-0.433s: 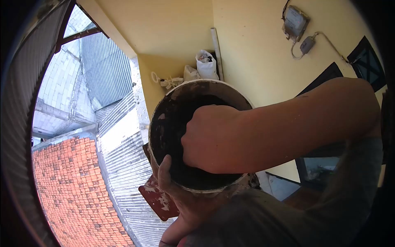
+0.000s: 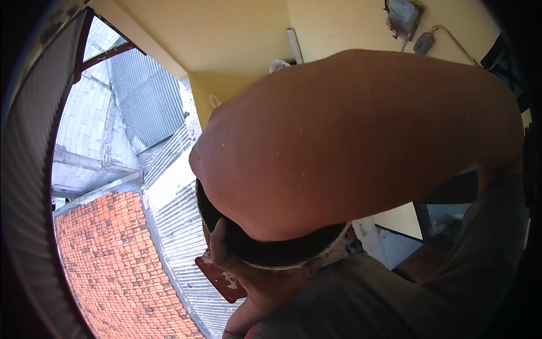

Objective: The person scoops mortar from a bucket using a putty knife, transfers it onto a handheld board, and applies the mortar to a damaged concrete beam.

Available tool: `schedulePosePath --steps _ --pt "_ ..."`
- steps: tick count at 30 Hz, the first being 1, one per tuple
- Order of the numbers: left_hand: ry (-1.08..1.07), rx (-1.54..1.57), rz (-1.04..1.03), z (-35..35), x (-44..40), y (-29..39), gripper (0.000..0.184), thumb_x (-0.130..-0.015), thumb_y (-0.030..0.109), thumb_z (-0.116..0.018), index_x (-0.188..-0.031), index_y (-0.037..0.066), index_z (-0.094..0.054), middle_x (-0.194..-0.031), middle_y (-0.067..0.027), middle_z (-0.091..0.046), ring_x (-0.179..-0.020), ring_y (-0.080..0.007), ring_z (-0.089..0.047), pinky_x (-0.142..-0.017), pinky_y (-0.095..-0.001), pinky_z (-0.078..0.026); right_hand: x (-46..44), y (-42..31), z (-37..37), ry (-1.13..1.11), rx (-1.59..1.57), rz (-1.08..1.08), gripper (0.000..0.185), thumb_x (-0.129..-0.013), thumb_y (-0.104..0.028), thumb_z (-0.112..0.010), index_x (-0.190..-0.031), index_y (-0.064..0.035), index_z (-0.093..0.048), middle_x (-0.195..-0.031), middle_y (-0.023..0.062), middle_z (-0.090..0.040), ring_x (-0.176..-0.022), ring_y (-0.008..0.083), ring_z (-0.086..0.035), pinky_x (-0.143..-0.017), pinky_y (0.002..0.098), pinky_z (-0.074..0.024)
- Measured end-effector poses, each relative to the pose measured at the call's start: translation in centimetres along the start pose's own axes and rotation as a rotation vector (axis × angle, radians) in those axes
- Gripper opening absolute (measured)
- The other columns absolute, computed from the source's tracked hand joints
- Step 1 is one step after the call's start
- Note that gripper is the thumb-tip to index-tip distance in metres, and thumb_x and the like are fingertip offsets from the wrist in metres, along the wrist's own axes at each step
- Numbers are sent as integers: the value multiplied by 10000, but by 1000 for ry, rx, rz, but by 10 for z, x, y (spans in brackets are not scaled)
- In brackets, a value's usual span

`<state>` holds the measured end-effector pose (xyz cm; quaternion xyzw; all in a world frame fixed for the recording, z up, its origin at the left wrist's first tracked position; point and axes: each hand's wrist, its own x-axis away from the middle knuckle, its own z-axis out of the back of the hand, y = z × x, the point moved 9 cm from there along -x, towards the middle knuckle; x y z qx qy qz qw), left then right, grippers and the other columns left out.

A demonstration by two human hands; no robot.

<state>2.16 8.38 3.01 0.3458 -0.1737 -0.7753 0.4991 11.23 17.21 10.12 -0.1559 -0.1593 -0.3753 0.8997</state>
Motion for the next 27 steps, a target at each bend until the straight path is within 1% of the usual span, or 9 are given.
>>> schedulePosePath --steps 10,14,20,21,22,23,24,26,27 --pt "83 201 82 -11 2 -14 1478 -484 394 -979 -1579 138 -20 -1411 -287 -310 -1254 -386 -476 -992 -578 -427 -9 5 -6 219 -218 -64 289 -885 -181 -630 -1090 3 -718 -1067 190 -747 -966 311 -750 -763 426 -611" --pt "122 245 109 -11 1 -22 1470 -514 443 -977 -1570 79 -23 -1446 -264 -290 -1301 -366 -445 -1047 -549 -405 -2 15 -15 252 -398 -181 305 -892 -182 -623 -1110 9 -718 -1105 198 -744 -993 315 -747 -790 425 -614" --pt "214 307 184 -8 11 -35 1474 -558 517 -975 -1557 -11 -27 -1499 -230 -261 -1371 -337 -400 -1130 -507 -370 1 13 -5 167 -165 -94 298 -892 -182 -626 -1105 4 -719 -1091 192 -746 -986 317 -748 -788 426 -614" --pt "186 319 183 -9 10 -33 1477 -566 529 -975 -1554 -26 -28 -1507 -225 -256 -1383 -332 -392 -1144 -500 -365 1 13 -2 157 -130 -81 297 -891 -182 -626 -1104 3 -719 -1088 191 -747 -985 317 -748 -788 426 -614" --pt "55 360 179 -15 7 -25 1462 -596 539 -969 -1559 -18 -20 -1499 -227 -257 -1382 -334 -393 -1137 -497 -376 1 13 0 149 -105 -74 296 -891 -182 -627 -1104 2 -720 -1086 190 -747 -984 318 -748 -788 427 -614" --pt "63 360 182 -10 6 -22 1462 -596 539 -969 -1559 -18 -20 -1499 -227 -257 -1382 -334 -393 -1137 -497 -376 0 12 1 139 -86 -66 295 -891 -182 -627 -1103 1 -720 -1083 189 -748 -983 318 -748 -788 427 -614" --pt "62 338 109 -5 4 -13 1437 -510 386 -994 -1549 2 -78 -1469 -196 -291 -1359 -325 -406 -1130 -494 -382 0 10 3 131 -75 -61 294 -891 -182 -627 -1102 0 -720 -1081 188 -748 -981 318 -748 -787 427 -614" --pt "57 315 34 -2 3 -6 1438 -425 234 -1019 -1539 21 -136 -1438 -164 -325 -1335 -316 -420 -1123 -491 -389 -3 8 6 124 -58 -49 291 -891 -182 -628 -1100 -2 -721 -1076 186 -749 -979 319 -749 -787 427 -614" --pt "47 328 30 -2 3 -6 1424 -451 260 -1018 -1540 9 -135 -1429 -167 -326 -1336 -320 -415 -1114 -481 -389 -4 7 6 123 -53 -47 290 -891 -182 -629 -1099 -2 -721 -1074 185 -749 -978 319 -749 -787 427 -614"
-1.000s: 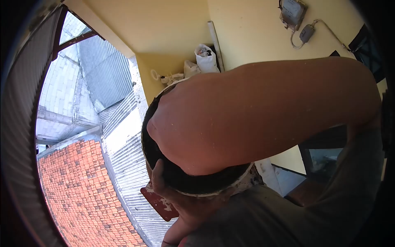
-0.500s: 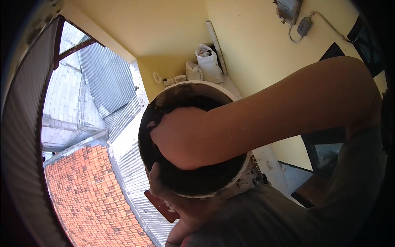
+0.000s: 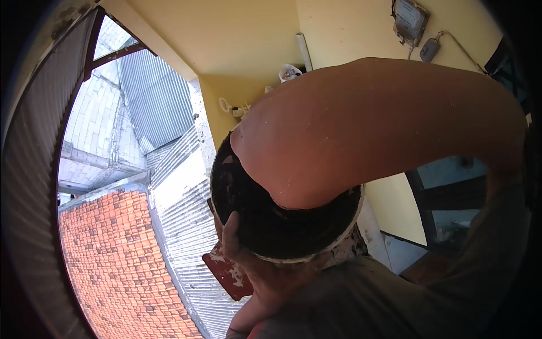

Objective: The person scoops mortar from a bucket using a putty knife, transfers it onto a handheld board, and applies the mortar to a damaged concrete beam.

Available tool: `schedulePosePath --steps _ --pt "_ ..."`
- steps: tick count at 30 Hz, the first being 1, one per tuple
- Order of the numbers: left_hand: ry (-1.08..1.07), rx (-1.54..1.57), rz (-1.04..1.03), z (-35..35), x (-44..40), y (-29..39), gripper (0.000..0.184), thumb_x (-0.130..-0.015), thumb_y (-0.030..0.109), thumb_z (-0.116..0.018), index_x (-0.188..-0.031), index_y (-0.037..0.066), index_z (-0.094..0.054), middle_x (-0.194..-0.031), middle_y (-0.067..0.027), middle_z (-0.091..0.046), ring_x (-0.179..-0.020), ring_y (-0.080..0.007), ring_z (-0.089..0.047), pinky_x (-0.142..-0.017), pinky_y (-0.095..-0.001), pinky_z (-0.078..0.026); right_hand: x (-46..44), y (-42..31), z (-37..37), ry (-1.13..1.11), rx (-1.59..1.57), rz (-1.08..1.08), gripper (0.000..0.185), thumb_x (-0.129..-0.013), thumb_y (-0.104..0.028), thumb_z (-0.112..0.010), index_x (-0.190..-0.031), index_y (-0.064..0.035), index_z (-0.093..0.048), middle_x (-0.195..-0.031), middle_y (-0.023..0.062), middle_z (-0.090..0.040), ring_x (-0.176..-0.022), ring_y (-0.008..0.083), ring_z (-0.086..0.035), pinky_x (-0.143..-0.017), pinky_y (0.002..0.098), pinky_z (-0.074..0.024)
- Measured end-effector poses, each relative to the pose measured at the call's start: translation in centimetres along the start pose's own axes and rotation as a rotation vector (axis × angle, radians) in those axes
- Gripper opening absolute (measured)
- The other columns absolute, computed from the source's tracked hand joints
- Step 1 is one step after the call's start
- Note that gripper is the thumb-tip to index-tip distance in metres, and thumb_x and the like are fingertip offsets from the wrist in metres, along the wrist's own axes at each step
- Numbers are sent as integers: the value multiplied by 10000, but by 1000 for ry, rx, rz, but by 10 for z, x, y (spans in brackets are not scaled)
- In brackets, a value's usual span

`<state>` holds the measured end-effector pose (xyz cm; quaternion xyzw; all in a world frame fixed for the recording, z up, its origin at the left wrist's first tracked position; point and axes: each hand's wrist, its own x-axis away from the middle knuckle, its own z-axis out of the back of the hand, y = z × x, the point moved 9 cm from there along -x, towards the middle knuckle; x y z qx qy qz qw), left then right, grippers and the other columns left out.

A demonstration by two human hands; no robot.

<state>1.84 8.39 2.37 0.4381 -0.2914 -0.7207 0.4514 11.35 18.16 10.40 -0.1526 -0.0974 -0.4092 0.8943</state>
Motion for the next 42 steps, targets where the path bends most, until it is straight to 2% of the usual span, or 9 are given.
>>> schedulePosePath --steps 2,5,11,14,17,22,34,38,42 --pt "-10 14 -2 2 0 1 1412 -478 287 -1016 -1541 -2 -133 -1420 -169 -328 -1337 -324 -410 -1106 -471 -389 -2 -1 1 -4 6 3 288 -891 -182 -629 -1098 -4 -721 -1069 183 -750 -975 320 -749 -786 427 -614" --pt "-95 -168 -47 -2 -1 5 1422 -646 527 -948 -1561 -17 -6 -1490 -221 -257 -1374 -346 -404 -1120 -503 -395 -4 -2 1 -2 17 6 284 -891 -182 -631 -1095 -7 -722 -1061 180 -752 -972 321 -750 -786 428 -615" --pt "-85 -6 -48 -8 -3 -3 1399 -571 400 -991 -1547 -28 -84 -1451 -185 -272 -1354 -326 -366 -1119 -487 -368 -6 -2 -3 -26 28 1 277 -891 -182 -633 -1090 -12 -724 -1047 174 -754 -965 322 -751 -784 429 -615" --pt "157 -102 89 6 -5 -22 1429 -545 374 -999 -1555 10 -56 -1471 -193 -267 -1387 -327 -333 -1148 -513 -337 -1 -3 -11 -66 46 -3 274 -891 -182 -634 -1088 -14 -724 -1040 171 -756 -961 323 -751 -783 429 -615" --pt "-73 -77 8 -1 -7 -5 1442 -516 314 -1011 -1554 39 -48 -1493 -201 -261 -1409 -339 -325 -1169 -523 -316 4 -1 -19 -109 46 -1 271 -891 -182 -636 -1085 -17 -725 -1032 168 -757 -958 324 -752 -783 429 -615" --pt "-96 -72 -25 -4 -13 10 1389 -529 247 -1016 -1547 39 -95 -1513 -212 -253 -1440 -352 -305 -1181 -498 -304 7 -6 -21 -157 75 20 265 -890 -182 -638 -1081 -21 -726 -1020 162 -759 -952 326 -753 -781 430 -615" --pt "-4 -62 -26 -1 -9 9 1447 -460 250 -1025 -1555 53 -100 -1465 -217 -314 -1342 -356 -437 -1126 -508 -392 6 -9 -24 -196 131 61 251 -890 -182 -642 -1071 -32 -729 -991 150 -765 -937 329 -755 -779 432 -616" --pt "-5 -126 58 -1 -6 2 1472 -458 269 -1020 -1562 74 -66 -1446 -237 -343 -1325 -338 -461 -1080 -541 -416 4 -8 -52 -205 111 151 206 -871 -156 -644 -995 -13 -726 -880 147 -755 -889 336 -755 -751 427 -613" --pt "107 -1 -15 -6 1 -14 1401 -503 327 -1015 -1545 84 -112 -1436 -294 -356 -1312 -405 -460 -1049 -602 -433 35 -4 -34 -347 93 102 158 -847 -138 -646 -895 -3 -712 -832 165 -735 -854 341 -743 -718 428 -601"
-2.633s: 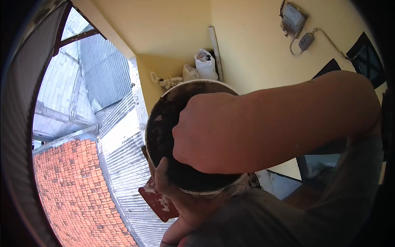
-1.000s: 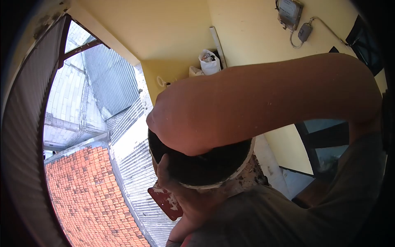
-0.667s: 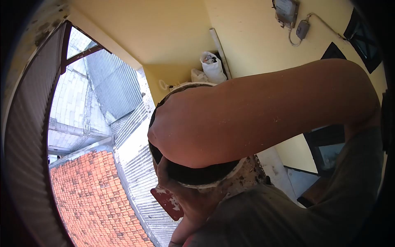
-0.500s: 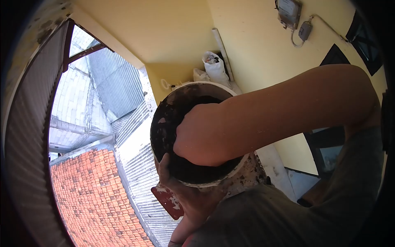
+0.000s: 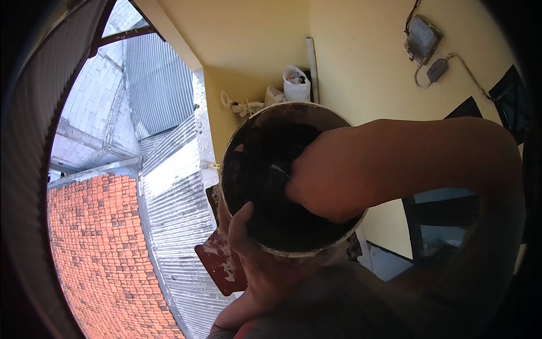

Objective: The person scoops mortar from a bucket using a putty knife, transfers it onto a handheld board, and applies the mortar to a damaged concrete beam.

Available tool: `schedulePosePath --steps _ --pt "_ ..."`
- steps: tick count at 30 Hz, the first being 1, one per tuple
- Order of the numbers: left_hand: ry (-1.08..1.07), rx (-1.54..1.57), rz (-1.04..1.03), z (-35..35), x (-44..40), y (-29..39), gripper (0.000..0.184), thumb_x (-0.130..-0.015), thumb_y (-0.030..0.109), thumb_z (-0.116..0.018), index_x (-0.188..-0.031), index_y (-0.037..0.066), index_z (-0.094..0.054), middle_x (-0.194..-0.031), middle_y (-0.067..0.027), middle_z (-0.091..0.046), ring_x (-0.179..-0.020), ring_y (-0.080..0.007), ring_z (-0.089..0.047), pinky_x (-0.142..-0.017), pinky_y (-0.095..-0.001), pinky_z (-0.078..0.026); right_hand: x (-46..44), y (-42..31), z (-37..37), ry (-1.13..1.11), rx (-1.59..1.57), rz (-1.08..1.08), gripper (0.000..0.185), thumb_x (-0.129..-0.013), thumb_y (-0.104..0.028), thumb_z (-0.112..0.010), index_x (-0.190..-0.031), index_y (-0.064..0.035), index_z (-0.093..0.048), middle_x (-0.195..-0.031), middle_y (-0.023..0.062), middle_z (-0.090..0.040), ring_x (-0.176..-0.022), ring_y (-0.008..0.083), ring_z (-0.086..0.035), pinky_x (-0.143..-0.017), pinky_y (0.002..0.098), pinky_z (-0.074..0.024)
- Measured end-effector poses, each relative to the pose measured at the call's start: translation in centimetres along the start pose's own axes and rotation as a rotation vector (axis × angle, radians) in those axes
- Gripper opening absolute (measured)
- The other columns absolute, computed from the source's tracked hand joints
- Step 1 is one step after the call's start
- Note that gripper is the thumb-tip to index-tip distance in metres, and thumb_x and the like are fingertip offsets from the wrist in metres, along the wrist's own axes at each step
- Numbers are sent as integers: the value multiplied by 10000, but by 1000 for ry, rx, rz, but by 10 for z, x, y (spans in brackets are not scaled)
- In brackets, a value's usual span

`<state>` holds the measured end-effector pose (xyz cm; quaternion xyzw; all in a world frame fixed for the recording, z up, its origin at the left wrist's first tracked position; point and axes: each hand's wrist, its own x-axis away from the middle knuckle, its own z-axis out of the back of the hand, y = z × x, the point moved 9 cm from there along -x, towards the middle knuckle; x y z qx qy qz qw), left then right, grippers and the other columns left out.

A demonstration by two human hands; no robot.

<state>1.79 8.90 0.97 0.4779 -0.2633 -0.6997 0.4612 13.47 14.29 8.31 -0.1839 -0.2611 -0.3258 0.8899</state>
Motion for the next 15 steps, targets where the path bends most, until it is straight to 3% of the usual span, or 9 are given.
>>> schedulePosePath --steps 4,5,8,10,12,15 --pt "55 79 -28 9 -6 8 1361 -517 342 -1015 -1530 91 -142 -1437 -316 -354 -1316 -435 -451 -1040 -616 -443 37 1 26 -33 28 3 144 -830 -148 -656 -843 -17 -714 -798 152 -718 -782 334 -722 -664 426 -580" --pt "42 90 -41 9 -8 13 1349 -518 342 -1015 -1525 94 -152 -1439 -320 -352 -1320 -442 -447 -1040 -615 -446 48 2 40 146 -9 -10 140 -822 -152 -660 -825 -22 -712 -787 148 -713 -767 326 -718 -654 422 -575" --pt "18 121 -64 5 -14 19 1315 -523 344 -1017 -1508 101 -180 -1445 -331 -344 -1330 -463 -435 -1038 -614 -456 55 -2 47 291 -48 32 130 -811 -150 -667 -810 -28 -710 -779 148 -709 -755 320 -716 -658 421 -576" --pt "14 136 -70 5 -16 21 1293 -525 344 -1018 -1497 106 -199 -1448 -338 -339 -1337 -477 -426 -1038 -612 -462 41 -5 40 272 -53 79 124 -810 -145 -670 -812 -27 -710 -781 152 -710 -758 321 -719 -671 425 -582" --pt "12 146 -73 6 -17 23 1270 -528 345 -1019 -1486 111 -218 -1452 -345 -334 -1344 -491 -418 -1037 -611 -468 7 -12 8 -75 30 88 140 -823 -111 -696 -933 -26 -712 -895 135 -744 -877 324 -746 -735 403 -603" --pt "5 156 -78 6 -18 25 1237 -533 346 -1021 -1470 119 -247 -1458 -356 -327 -1355 -511 -406 -1036 -609 -477 -3 -20 11 -81 6 82 78 -827 -98 -666 -837 -53 -729 -839 158 -736 -833 328 -749 -720 415 -612"
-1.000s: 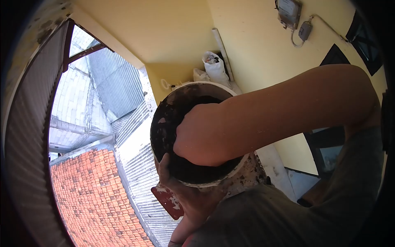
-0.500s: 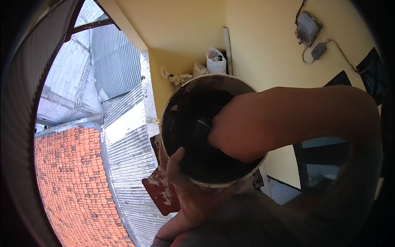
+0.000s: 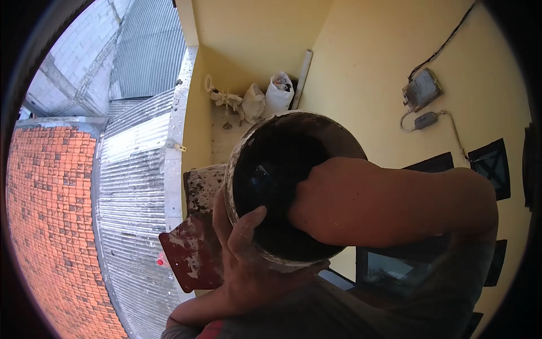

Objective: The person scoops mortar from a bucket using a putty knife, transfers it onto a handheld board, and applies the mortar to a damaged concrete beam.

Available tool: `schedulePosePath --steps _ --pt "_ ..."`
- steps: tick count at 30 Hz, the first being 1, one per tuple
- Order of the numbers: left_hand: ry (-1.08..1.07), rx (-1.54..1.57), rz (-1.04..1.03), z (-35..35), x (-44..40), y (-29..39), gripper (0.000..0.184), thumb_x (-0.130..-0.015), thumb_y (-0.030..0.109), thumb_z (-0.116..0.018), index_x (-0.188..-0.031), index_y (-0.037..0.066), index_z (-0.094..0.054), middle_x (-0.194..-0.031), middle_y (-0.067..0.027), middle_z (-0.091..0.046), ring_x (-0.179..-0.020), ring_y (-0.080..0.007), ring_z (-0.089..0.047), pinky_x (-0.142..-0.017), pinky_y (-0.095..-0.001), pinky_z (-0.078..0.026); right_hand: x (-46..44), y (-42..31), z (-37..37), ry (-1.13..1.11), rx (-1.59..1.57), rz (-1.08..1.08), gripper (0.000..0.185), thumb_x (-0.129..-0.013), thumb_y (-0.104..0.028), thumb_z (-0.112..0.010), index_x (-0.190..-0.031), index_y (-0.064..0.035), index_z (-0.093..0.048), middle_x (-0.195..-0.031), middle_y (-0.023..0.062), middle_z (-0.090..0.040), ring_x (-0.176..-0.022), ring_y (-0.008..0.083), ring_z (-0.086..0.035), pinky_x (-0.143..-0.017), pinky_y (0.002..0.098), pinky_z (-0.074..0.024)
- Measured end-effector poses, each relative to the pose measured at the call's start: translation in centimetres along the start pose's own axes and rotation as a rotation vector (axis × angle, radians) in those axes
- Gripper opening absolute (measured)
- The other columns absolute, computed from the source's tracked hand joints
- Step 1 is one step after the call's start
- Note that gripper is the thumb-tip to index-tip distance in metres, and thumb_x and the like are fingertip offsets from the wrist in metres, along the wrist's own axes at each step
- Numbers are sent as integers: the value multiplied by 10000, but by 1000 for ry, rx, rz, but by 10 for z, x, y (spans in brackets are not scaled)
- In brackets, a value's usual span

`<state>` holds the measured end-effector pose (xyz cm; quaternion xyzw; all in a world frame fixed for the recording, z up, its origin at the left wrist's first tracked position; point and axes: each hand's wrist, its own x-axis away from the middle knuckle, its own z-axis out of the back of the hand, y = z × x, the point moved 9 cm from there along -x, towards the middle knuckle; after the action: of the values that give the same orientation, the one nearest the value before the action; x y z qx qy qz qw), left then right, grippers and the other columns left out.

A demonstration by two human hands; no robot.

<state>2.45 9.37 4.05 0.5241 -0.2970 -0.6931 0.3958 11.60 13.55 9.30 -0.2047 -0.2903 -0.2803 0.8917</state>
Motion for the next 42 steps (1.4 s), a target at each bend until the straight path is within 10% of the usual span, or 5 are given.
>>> schedulePosePath --steps 16,24,31,33,42 --pt "-56 10 47 -5 6 -4 1181 -526 350 -1025 -1430 115 -303 -1466 -372 -308 -1369 -555 -378 -1069 -637 -440 -4 11 36 318 225 -5 104 -798 -100 -674 -877 -68 -734 -797 131 -725 -831 316 -740 -730 388 -603" --pt "-33 -11 19 -4 3 -1 1182 -498 309 -1029 -1425 115 -321 -1465 -358 -317 -1365 -546 -384 -1087 -634 -422 -5 37 4 96 66 -239 139 -851 -114 -635 -927 -63 -739 -869 159 -745 -858 335 -750 -707 433 -613" --pt "31 82 51 -3 11 -18 1183 -477 339 -1033 -1418 124 -349 -1462 -375 -317 -1364 -554 -384 -1073 -623 -449 11 34 -4 -54 95 -183 192 -818 -106 -670 -987 -54 -744 -960 118 -750 -892 297 -736 -717 397 -603" --pt "37 96 57 -4 14 -20 1181 -487 339 -1028 -1421 122 -338 -1461 -371 -325 -1364 -545 -388 -1074 -618 -448 19 6 27 225 -5 37 280 -945 -212 -609 -1148 -48 -711 -1035 93 -755 -939 225 -731 -783 361 -588" --pt "-43 46 64 -5 9 -12 1171 -575 293 -992 -1445 118 -228 -1451 -316 -400 -1365 -450 -423 -1087 -560 -438 23 15 51 155 -89 -152 113 -817 -129 -653 -834 -18 -664 -761 139 -687 -773 333 -709 -674 392 -576"
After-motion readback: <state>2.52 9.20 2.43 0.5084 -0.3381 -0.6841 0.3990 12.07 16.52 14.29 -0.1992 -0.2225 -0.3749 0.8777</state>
